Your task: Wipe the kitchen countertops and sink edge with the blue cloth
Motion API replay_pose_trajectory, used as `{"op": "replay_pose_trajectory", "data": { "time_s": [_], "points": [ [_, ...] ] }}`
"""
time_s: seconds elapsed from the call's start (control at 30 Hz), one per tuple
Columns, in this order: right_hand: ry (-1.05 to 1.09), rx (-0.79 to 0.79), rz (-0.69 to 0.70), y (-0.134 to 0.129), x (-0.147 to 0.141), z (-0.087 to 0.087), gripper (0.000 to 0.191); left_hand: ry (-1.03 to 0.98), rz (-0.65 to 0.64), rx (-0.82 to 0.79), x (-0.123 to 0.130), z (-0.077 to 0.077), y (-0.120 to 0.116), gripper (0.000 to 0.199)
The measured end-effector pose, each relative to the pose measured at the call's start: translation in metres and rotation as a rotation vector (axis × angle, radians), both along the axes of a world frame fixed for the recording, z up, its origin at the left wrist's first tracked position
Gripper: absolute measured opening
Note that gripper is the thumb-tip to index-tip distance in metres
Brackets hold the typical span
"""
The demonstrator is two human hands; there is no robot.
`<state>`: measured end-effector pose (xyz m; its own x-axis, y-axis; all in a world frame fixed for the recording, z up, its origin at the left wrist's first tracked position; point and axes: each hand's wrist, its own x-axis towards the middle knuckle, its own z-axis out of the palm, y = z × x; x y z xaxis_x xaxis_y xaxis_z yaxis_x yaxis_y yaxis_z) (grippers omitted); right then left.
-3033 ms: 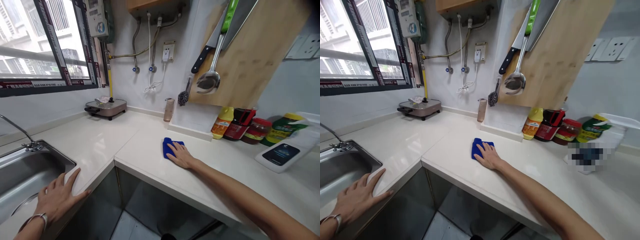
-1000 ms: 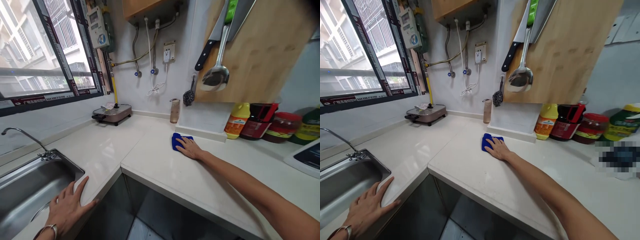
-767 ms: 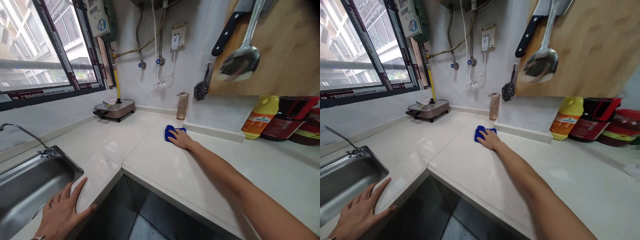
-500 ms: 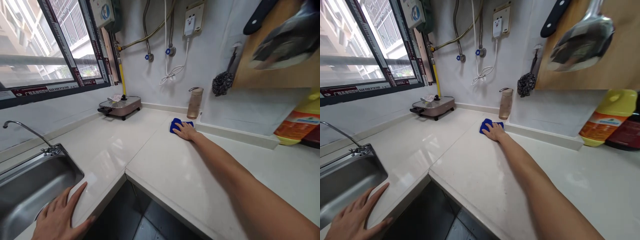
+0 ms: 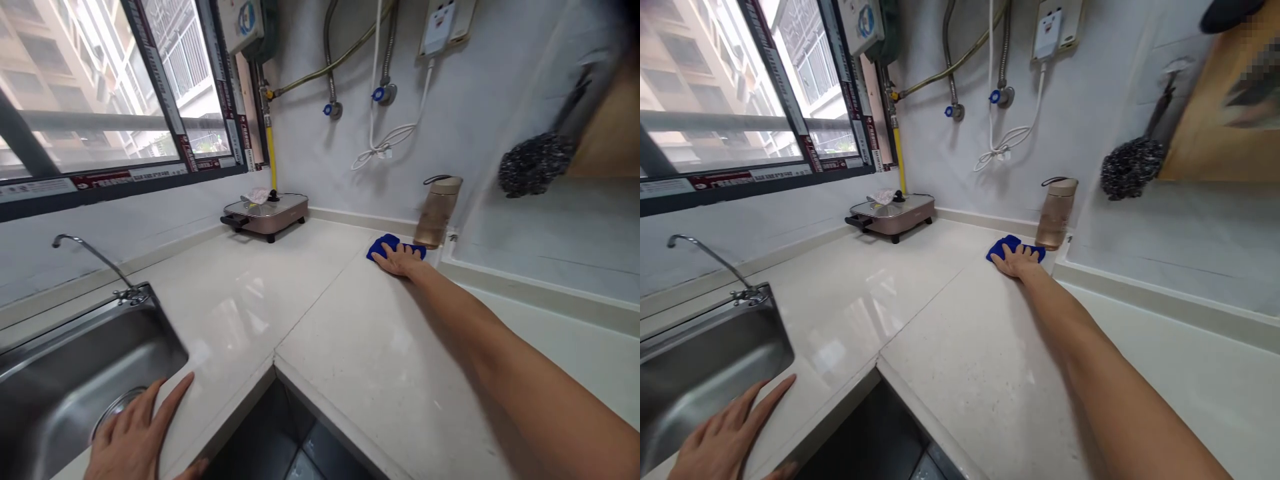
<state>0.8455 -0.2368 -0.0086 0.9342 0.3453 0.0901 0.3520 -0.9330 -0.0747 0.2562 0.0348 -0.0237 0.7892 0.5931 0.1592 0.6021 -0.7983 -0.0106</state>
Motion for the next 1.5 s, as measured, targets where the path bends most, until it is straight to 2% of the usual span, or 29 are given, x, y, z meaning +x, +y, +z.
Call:
{"op": "replay_pose_trajectory", "data": {
  "time_s": [0.1,0.2,0.4,0.53,0.63,0.73,0.83,0.97,1.03,1.1,1.17,1.23,1.27,1.37,1.43,1.5],
  "points": [
    [0.012,0.006,0.059,0.037,-0.025,0.002,0.087,0.052,0.028,-0.087,0.006,0.019,-0.015,0.099],
    [0.026,0.008,0.183,0.087,-0.069,0.008,0.085,0.073,0.03,-0.141,0.01,0.035,-0.027,0.096],
    [0.074,0.021,0.406,0.176,-0.185,0.021,0.08,0.1,0.018,-0.134,0.011,0.042,-0.037,0.099],
    [0.118,0.033,0.621,0.21,-0.265,0.025,0.078,0.112,0.016,-0.147,0.01,0.043,-0.039,0.102],
    [0.142,0.04,0.766,0.217,-0.316,0.026,0.079,0.1,0.025,-0.156,0.009,0.044,-0.04,0.108],
    [0.152,0.06,0.861,0.206,-0.356,0.025,0.081,0.065,0.021,-0.177,0.007,0.043,-0.039,0.117],
    [0.142,0.086,0.936,0.184,-0.389,0.021,0.081,-0.042,-0.034,-0.183,0.003,0.039,-0.036,0.111],
    [0.129,0.119,1.08,0.157,-0.423,0.016,0.085,-0.165,-0.367,-0.118,-0.003,0.033,-0.033,0.093],
    [0.165,0.124,1.149,0.147,-0.432,0.018,0.091,-0.151,-0.463,-0.119,-0.007,0.033,-0.036,0.082],
    [0.262,0.167,1.2,0.135,-0.43,0.024,0.086,-0.137,-0.434,-0.112,-0.012,0.033,-0.041,0.072],
    [0.356,0.296,1.203,0.116,-0.417,0.026,0.07,-0.133,-0.383,-0.085,-0.018,0.035,-0.048,0.064],
    [0.319,0.422,1.129,0.086,-0.396,0.022,0.059,-0.127,-0.345,-0.056,-0.027,0.037,-0.057,0.057],
    [0.244,0.435,1.073,0.068,-0.384,0.017,0.057,-0.125,-0.325,-0.042,-0.031,0.038,-0.062,0.055],
    [0.058,0.239,0.996,0.008,-0.352,-0.001,0.061,-0.121,-0.261,0.002,-0.045,0.044,-0.076,0.053],
    [0.061,0.144,0.97,-0.024,-0.339,-0.013,0.069,-0.107,-0.235,0.029,-0.048,0.05,-0.083,0.053],
    [0.085,0.129,0.949,-0.042,-0.336,-0.02,0.073,-0.096,-0.214,0.051,-0.043,0.055,-0.089,0.055]
  ]
}}
